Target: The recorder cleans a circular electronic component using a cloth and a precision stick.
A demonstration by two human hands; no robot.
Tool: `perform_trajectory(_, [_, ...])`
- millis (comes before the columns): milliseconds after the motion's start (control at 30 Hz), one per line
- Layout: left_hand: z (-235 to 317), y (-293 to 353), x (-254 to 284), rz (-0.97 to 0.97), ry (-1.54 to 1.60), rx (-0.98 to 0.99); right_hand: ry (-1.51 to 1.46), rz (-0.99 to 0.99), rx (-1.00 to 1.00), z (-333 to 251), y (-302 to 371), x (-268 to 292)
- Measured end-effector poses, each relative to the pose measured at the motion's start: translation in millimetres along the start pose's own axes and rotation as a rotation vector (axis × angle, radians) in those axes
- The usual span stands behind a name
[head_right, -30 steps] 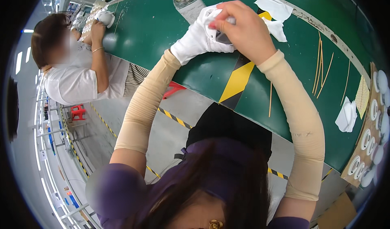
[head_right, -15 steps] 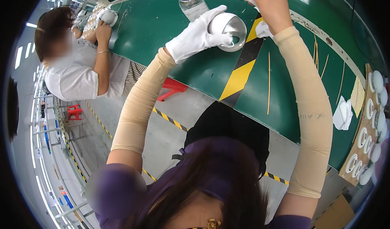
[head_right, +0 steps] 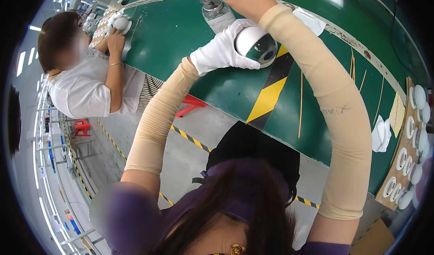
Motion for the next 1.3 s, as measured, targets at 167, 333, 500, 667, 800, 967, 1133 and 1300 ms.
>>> perform_trajectory(167, [-9.6, -3.6, -4.4, -0.079, 0.047, 0.086, 0.431, -0.076, 0.347, -23.5, -2.6, -19.5])
perform_trajectory(333, [-10.0, -3.9, -3.1, -0.075, 0.013, 0.061, 0.5, -0.151, 0.264, -9.4, -6.0, -28.0])
perform_trajectory(500, [-9.3, 0.4, -3.9, -0.057, 0.175, 0.157, 0.439, -0.021, 0.291, -22.5, -4.8, -2.0])
perform_trajectory(667, [-2.0, -3.4, -6.4, 0.025, 0.135, -0.007, 0.194, 0.132, 0.146, -5.6, 63.3, 52.1])
perform_trajectory(800, [-8.4, -0.1, -9.5, 0.011, 0.184, 0.015, 0.414, 0.022, 0.321, -19.0, 121.2, 11.9])
perform_trajectory(967, [-5.6, -1.3, -7.9, 0.108, 0.149, -0.019, 0.276, 0.228, -0.06, 19.4, 115.9, 34.9])
perform_trajectory(1133, [-13.3, -0.3, -10.3, 0.083, 0.084, 0.016, 0.256, 0.093, 0.22, -4.7, 121.3, 20.2])
perform_trajectory(1300, [-4.9, 0.4, -7.9, 0.107, 0.037, -0.037, 0.425, 0.092, 0.254, -6.7, 118.9, 15.7])
Point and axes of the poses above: each hand's wrist, its own y-axis away from the middle knuckle, its own x-axis out of the back of the hand, z = x × y, the point moved 10 cm from there along -y, towards the middle knuckle, and after that the axes turned 7 degrees about x, right-handed, at the moved point
